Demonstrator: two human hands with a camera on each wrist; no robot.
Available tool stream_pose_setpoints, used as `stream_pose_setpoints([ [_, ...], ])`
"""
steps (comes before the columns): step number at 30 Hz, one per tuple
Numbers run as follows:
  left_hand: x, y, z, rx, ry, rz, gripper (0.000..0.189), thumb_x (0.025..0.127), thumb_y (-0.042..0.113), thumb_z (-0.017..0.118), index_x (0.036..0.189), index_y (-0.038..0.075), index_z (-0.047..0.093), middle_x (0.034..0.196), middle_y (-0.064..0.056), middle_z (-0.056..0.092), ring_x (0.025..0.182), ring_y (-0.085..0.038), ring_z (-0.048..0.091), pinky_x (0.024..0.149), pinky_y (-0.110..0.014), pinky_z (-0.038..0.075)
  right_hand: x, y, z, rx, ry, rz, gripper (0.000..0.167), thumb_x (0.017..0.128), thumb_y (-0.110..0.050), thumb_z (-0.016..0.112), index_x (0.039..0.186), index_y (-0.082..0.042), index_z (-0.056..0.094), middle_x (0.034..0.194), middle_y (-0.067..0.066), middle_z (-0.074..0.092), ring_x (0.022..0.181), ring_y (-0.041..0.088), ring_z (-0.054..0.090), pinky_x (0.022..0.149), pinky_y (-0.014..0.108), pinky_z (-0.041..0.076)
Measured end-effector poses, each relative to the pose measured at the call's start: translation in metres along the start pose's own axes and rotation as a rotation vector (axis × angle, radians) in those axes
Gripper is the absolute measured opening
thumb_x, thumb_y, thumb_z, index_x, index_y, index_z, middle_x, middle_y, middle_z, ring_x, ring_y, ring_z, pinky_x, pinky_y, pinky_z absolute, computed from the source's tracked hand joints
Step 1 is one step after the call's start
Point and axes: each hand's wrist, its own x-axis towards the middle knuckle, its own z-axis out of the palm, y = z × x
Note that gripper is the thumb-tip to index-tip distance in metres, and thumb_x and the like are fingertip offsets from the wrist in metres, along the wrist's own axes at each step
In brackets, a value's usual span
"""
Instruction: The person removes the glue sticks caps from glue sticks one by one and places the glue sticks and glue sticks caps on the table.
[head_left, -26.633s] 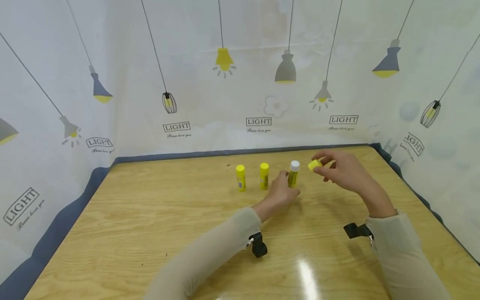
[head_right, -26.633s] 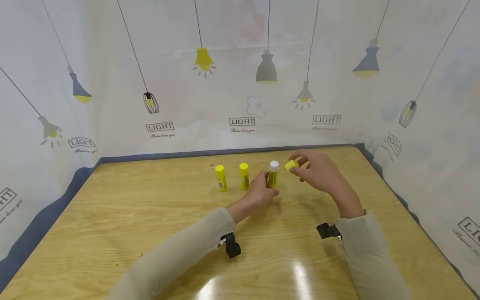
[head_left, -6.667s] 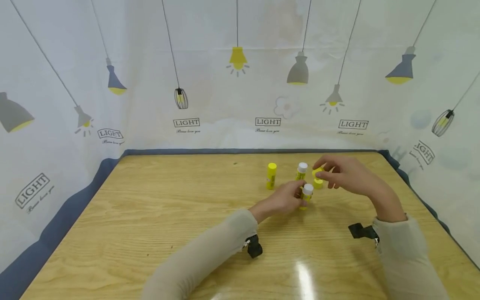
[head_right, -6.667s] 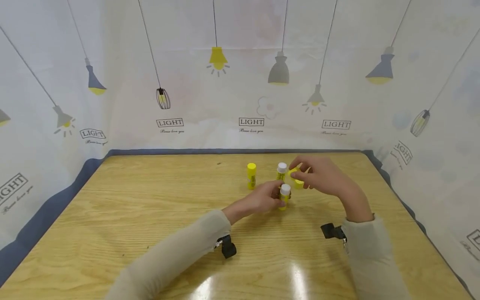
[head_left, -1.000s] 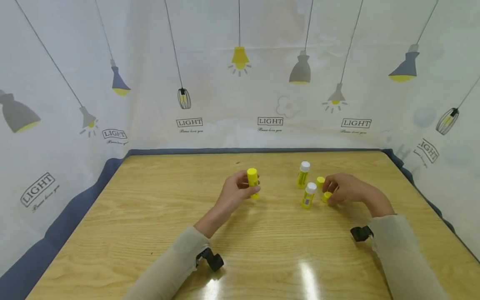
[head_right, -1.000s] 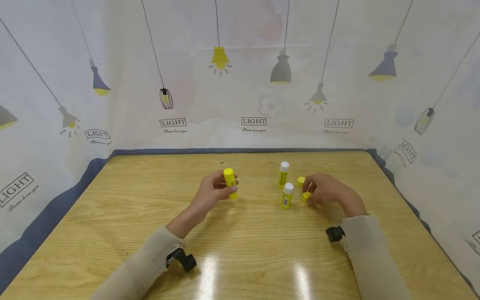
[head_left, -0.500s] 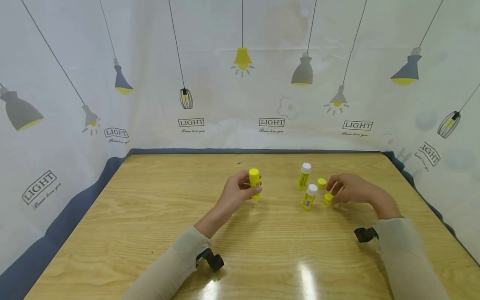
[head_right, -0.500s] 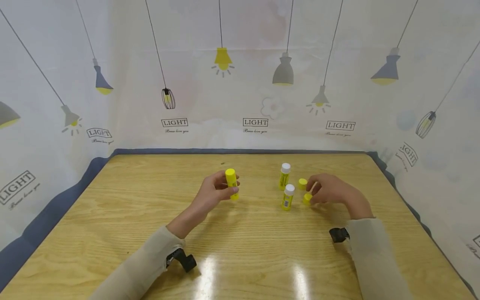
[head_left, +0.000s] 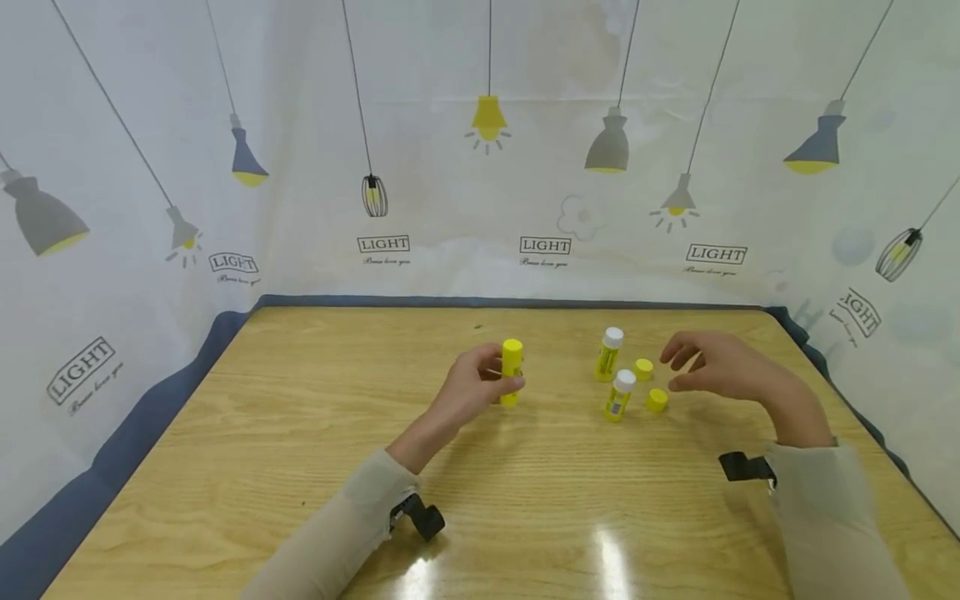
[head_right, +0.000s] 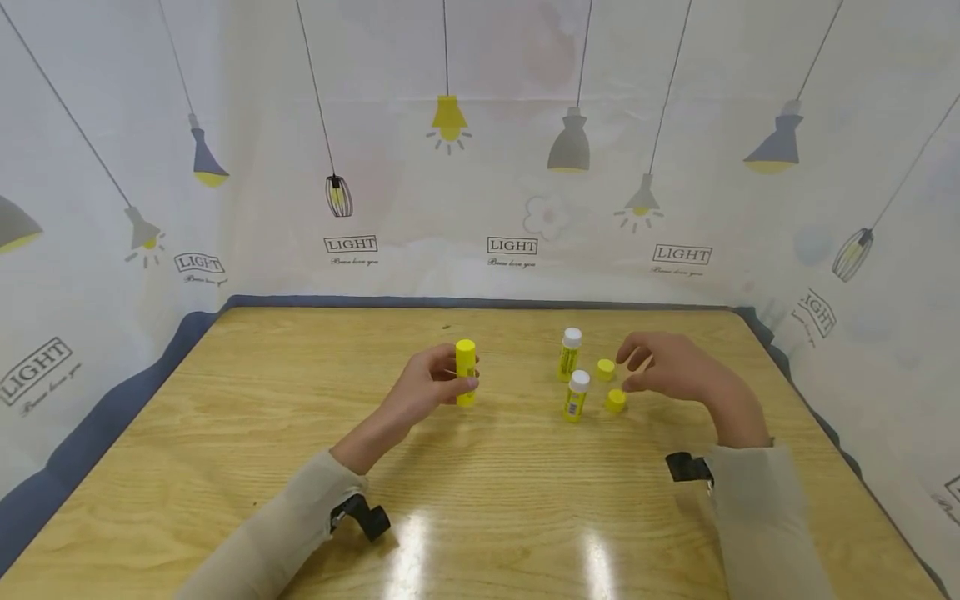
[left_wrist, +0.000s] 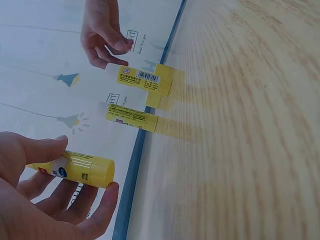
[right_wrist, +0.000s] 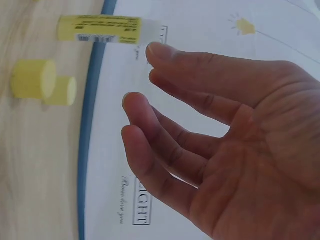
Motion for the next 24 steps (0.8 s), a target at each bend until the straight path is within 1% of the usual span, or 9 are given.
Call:
stream_pose_setpoints([
  [5,0.001,-0.001,0.0,0.039,-0.055,-0.012,0.04,0.096,0.021,0.075,0.135,0.015,0.064,0.124,-0.011,0.068,0.105,-0.022,0.067,0.089,-0.04,0.062,-0.007,-0.018,-0.003,-0.016,0.031,-0.018,0.033,0.094,-0.023,0.076,0.12,-0.007,0.066,0.117,0.016,0.071,0.1,0.03,0.07,0.081,0.046,0.06],
  [7,0.002,-0.002,-0.001,0.06,-0.075,-0.013,0.039,0.096,0.02,0.075,0.133,0.015,0.064,0.122,-0.01,0.068,0.104,-0.021,0.068,0.088,-0.04,0.062,-0.01,-0.025,-0.003,-0.016,0.038,-0.025,0.032,0.094,-0.024,0.076,0.12,-0.008,0.066,0.116,0.014,0.071,0.099,0.027,0.071,0.08,0.044,0.06],
  [13,0.002,-0.003,-0.001,0.146,-0.099,-0.013,0.035,0.095,0.019,0.077,0.128,0.014,0.066,0.119,-0.01,0.07,0.101,-0.021,0.068,0.083,-0.037,0.062,-0.015,-0.044,-0.005,-0.025,0.052,-0.058,0.029,0.096,-0.025,0.075,0.119,-0.009,0.066,0.11,0.007,0.073,0.09,0.014,0.068,0.073,0.034,0.056],
  [18,0.002,-0.003,-0.001,0.164,-0.113,-0.017,0.033,0.095,0.018,0.077,0.126,0.015,0.067,0.117,-0.01,0.071,0.098,-0.02,0.069,0.08,-0.037,0.062,-0.018,-0.058,-0.005,-0.054,0.083,-0.113,0.025,0.098,-0.027,0.073,0.117,-0.013,0.068,0.106,0.0,0.073,0.09,0.011,0.066,0.072,0.031,0.055],
  [24,0.001,-0.004,-0.002,0.195,-0.158,-0.004,0.034,0.094,0.018,0.077,0.126,0.014,0.068,0.115,-0.01,0.071,0.094,-0.019,0.069,0.074,-0.035,0.061,-0.017,-0.074,-0.001,-0.062,0.136,-0.204,0.019,0.1,-0.027,0.07,0.115,-0.016,0.068,0.1,-0.004,0.072,0.086,0.009,0.065,0.069,0.026,0.054],
])
